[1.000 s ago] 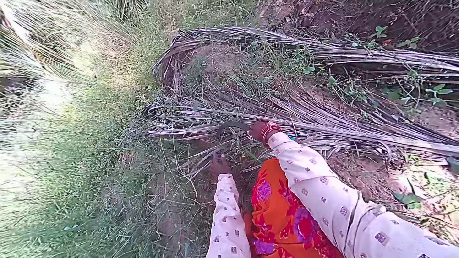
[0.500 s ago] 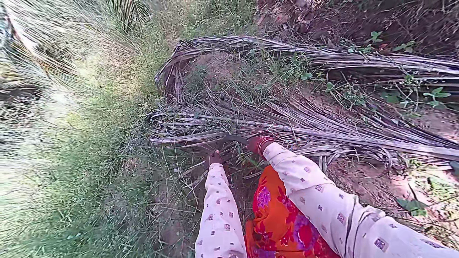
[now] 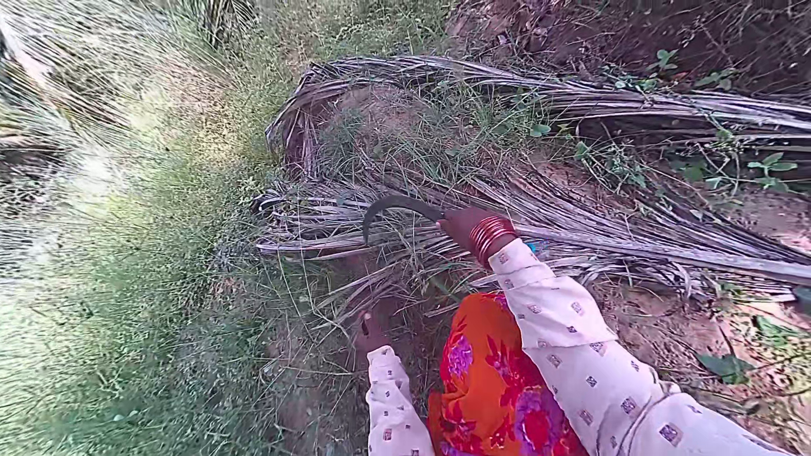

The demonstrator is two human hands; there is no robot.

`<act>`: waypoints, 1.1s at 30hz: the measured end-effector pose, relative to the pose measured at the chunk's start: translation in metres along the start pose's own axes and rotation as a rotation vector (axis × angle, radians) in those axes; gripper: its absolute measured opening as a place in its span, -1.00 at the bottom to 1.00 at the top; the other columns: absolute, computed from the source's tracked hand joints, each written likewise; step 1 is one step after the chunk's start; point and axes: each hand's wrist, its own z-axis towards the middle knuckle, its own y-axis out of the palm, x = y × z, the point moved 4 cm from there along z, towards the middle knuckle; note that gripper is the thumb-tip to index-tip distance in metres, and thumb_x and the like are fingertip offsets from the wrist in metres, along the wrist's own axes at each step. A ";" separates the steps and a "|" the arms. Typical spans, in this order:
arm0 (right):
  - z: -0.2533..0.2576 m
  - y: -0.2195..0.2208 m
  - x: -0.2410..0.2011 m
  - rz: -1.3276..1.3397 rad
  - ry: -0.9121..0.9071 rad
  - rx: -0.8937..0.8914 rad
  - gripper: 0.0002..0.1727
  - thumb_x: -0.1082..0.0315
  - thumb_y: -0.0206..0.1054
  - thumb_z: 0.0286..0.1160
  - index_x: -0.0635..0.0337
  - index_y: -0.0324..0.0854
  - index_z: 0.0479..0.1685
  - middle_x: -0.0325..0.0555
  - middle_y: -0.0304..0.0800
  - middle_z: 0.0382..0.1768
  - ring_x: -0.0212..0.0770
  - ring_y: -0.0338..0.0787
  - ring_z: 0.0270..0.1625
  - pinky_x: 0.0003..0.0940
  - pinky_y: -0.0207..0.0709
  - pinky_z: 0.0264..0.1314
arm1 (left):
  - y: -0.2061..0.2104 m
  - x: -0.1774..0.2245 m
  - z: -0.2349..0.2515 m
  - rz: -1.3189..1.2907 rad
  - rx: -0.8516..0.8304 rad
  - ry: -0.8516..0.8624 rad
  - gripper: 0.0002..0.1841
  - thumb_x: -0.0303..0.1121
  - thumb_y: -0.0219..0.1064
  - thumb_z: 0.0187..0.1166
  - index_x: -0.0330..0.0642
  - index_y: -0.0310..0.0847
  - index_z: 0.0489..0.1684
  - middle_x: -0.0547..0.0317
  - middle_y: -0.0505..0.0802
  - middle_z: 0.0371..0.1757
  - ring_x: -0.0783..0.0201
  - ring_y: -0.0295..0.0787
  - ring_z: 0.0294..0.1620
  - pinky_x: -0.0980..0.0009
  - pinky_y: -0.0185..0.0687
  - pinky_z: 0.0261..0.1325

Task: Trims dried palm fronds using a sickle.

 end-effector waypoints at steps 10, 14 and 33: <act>-0.008 -0.005 0.010 -0.055 0.038 -0.073 -0.41 -0.02 -0.13 0.92 0.29 0.55 0.45 0.29 0.64 0.42 0.24 0.59 0.54 0.33 0.33 0.50 | 0.038 -0.019 -0.078 0.073 -0.228 -0.225 -0.44 -0.32 0.23 0.81 -0.64 0.29 0.60 -0.64 0.63 0.42 -0.38 0.60 0.46 -0.16 0.43 0.56; -0.009 -0.003 0.016 -0.061 0.065 -0.062 -0.39 -0.03 -0.13 0.92 0.29 0.55 0.47 0.29 0.63 0.45 0.25 0.57 0.57 0.35 0.32 0.52 | 0.045 -0.017 -0.091 0.200 -0.281 0.105 -0.21 -0.45 0.43 0.57 -0.61 0.10 0.75 -0.72 0.37 0.64 -0.57 0.32 0.67 -0.24 0.24 0.70; -0.044 0.017 -0.010 -0.152 -0.061 -0.092 -0.41 -0.01 -0.07 0.90 0.31 0.58 0.45 0.32 0.60 0.49 0.30 0.54 0.60 0.42 0.32 0.52 | -0.006 -0.015 -0.141 0.239 -0.700 0.106 -0.62 -0.53 0.08 0.79 -0.60 0.49 0.46 -0.47 0.62 0.52 -0.19 0.51 0.61 0.07 0.30 0.70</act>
